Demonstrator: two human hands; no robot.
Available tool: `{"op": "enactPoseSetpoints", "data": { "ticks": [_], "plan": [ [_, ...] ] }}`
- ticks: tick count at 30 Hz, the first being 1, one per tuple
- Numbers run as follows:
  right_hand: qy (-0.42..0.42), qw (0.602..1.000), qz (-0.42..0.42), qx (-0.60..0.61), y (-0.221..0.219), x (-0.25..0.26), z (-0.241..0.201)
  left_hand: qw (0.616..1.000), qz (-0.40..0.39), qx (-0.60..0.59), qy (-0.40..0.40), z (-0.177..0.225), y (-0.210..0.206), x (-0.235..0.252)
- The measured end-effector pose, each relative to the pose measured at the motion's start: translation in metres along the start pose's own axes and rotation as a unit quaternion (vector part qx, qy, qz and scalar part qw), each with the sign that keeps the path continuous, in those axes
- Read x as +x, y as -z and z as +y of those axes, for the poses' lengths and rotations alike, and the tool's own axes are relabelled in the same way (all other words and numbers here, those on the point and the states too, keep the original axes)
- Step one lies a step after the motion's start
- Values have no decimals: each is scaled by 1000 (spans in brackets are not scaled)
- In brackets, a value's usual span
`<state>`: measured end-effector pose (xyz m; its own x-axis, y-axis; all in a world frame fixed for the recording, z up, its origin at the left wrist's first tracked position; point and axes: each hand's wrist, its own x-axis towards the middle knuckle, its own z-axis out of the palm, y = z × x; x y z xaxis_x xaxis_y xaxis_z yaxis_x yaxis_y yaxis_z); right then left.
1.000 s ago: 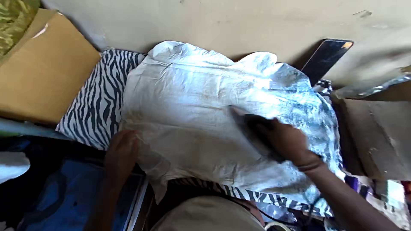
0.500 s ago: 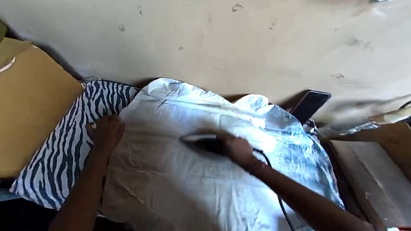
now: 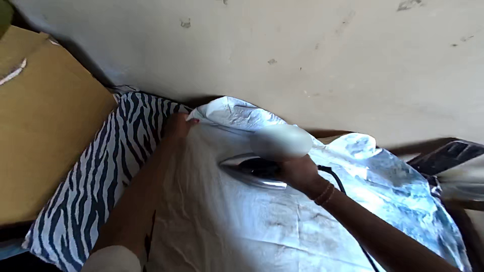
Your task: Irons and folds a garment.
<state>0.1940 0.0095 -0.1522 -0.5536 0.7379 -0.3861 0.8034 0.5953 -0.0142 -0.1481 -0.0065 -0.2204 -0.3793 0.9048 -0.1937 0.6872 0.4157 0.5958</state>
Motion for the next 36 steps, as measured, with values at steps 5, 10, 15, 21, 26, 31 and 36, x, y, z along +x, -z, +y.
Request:
{"op": "enactPoseSetpoints", "data": {
  "ticks": [5, 10, 15, 21, 26, 31, 36],
  "plan": [
    [-94, 993, 48, 51, 26, 66, -51, 999, 7, 25, -20, -21, 3, -8],
    [-85, 990, 93, 65, 55, 127, -78, 990, 18, 95, 99, -28, 17, -35],
    [12, 997, 16, 71, 11, 45, -85, 992, 29, -18, 121, -61, 20, -91],
    [-80, 994, 39, 63, 26, 69, -119, 993, 57, -26, 105, -72, -8, -137],
    [-25, 995, 72, 59, 41, 110, -150, 989, 143, -2, 30, -87, -27, -138],
    [-41, 995, 78, 43, 59, 144, -147, 973, 229, -18, -36, -98, -46, -137],
    [-50, 993, 85, 66, 73, 164, -158, 965, 221, -142, -7, -106, -42, -139]
  ]
}}
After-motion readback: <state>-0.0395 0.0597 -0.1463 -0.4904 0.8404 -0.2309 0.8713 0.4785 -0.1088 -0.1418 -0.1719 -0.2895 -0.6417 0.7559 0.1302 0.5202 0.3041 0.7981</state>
